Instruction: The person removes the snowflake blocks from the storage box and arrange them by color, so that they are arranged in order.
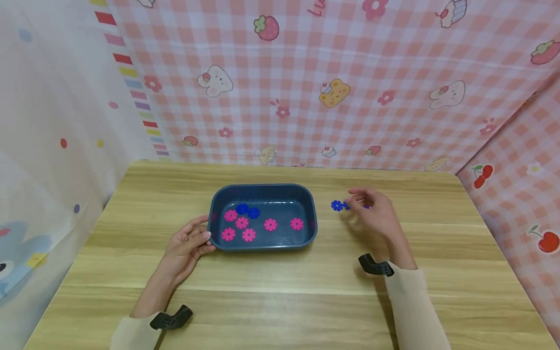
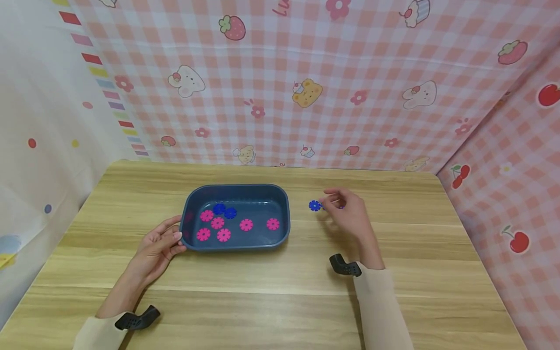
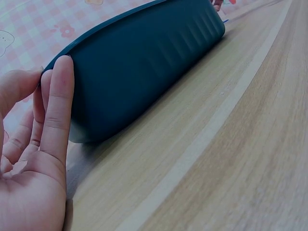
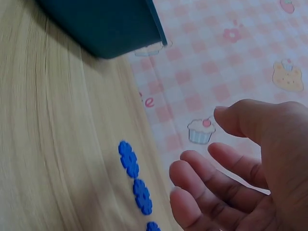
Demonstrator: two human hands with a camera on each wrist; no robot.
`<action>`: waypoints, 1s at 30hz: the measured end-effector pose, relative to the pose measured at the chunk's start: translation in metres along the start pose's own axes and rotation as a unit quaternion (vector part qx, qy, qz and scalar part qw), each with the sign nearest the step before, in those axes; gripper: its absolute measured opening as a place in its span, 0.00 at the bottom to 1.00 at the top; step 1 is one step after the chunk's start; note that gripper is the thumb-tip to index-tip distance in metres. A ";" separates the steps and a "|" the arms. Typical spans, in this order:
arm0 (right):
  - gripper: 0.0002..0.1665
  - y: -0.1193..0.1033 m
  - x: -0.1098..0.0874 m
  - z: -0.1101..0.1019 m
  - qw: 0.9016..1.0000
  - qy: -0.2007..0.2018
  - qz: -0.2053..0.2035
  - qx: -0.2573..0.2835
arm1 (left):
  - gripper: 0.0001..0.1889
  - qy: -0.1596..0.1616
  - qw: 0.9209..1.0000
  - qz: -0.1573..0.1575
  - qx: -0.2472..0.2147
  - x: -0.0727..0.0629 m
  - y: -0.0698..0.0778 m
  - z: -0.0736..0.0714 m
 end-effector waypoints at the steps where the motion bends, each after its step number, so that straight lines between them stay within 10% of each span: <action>1: 0.27 -0.002 0.000 0.001 1.000 -0.002 -0.001 -0.001 | 0.22 -0.001 1.000 0.000 -0.001 0.000 0.000 0.000; 30: 0.30 -0.046 0.003 0.032 0.995 -0.068 -0.070 0.022 | 0.22 -0.005 1.000 0.004 0.000 0.001 0.000 0.002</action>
Point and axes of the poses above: each hand's wrist, its own x-axis towards the middle knuckle, its own z-axis out of the palm, y = z × x, the point moved 4 cm from there along x, towards the middle knuckle, and after that the axes turned 15 degrees about -y, right-handed, at the moved point
